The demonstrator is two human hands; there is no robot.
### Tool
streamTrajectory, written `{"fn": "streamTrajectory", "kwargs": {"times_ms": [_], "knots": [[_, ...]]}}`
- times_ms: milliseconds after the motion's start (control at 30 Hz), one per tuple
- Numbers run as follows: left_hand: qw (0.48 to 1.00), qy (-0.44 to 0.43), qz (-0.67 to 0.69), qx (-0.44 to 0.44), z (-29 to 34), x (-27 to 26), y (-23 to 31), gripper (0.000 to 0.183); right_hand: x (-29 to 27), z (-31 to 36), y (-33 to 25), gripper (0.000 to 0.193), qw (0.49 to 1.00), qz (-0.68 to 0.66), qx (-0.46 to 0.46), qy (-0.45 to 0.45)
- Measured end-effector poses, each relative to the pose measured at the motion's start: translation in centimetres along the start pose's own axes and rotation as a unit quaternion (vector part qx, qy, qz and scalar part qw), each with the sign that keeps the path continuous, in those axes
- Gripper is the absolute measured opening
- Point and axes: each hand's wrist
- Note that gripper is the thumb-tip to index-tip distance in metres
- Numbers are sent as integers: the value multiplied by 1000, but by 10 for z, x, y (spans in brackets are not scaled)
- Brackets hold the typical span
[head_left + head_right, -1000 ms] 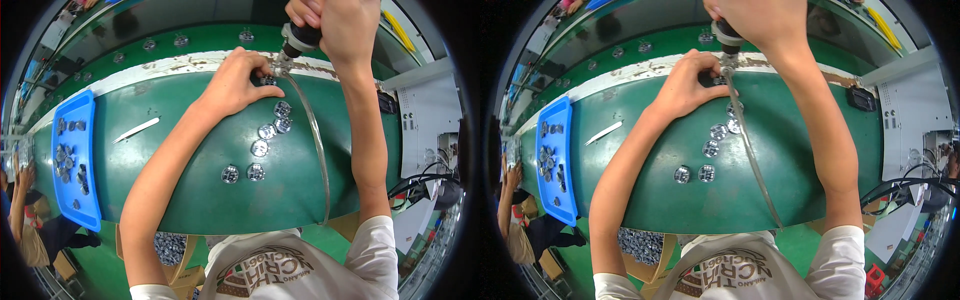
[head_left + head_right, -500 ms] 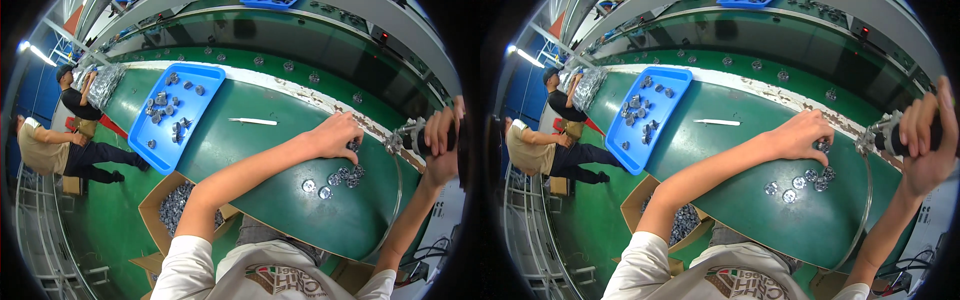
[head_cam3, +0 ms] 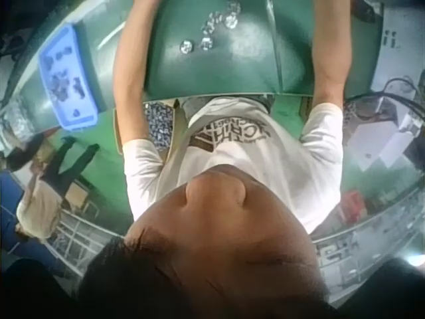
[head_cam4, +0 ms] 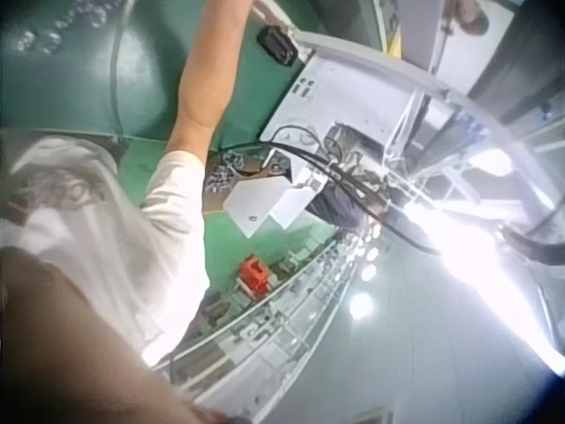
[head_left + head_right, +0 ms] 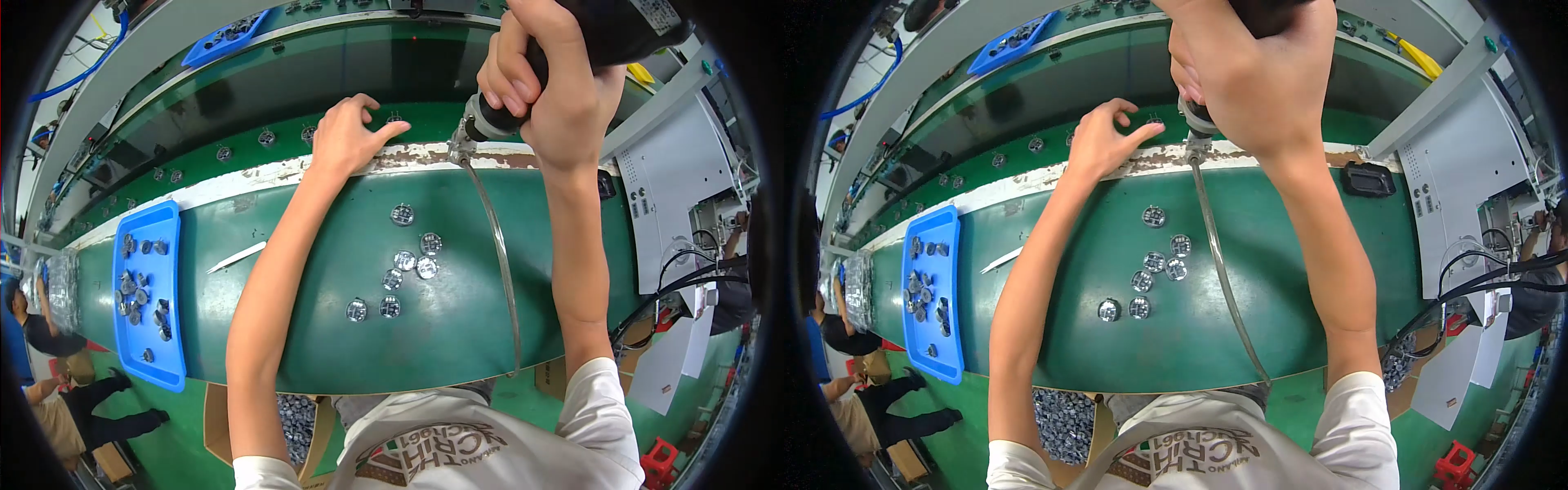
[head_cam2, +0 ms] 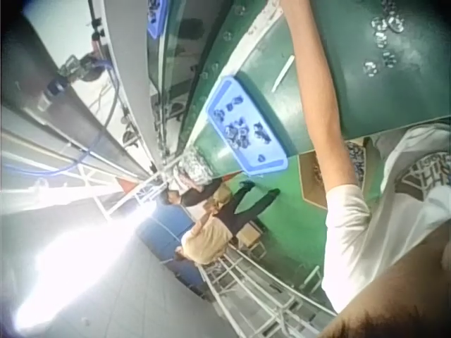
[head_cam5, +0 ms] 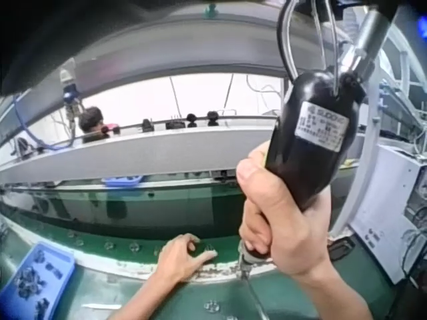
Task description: The person fastens components onto circular circuit boards using an electric screwdriver.
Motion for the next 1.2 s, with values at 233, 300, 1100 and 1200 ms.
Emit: {"fn": "streamTrajectory", "kwargs": {"times_ms": [233,300,1100,1200], "knots": [[994,-46,73,63,0,29,-7,46,10,5,4,20,1000,8,-13,16],[989,-51,91,109,14,15,-4,37,10,5,5,20,1000,6,-11,19],[955,-163,182,167,62,-8,-16,36,26,25,38,22,997,65,24,-47],[955,-152,183,178,61,-6,-16,36,25,24,40,23,996,76,14,-46]]}}
Point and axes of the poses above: each hand's wrist, its own z-axis away from the middle knuckle, its own x-axis out of the palm, y = z × x, and after that the axes turned 7 degrees about y, right-handed
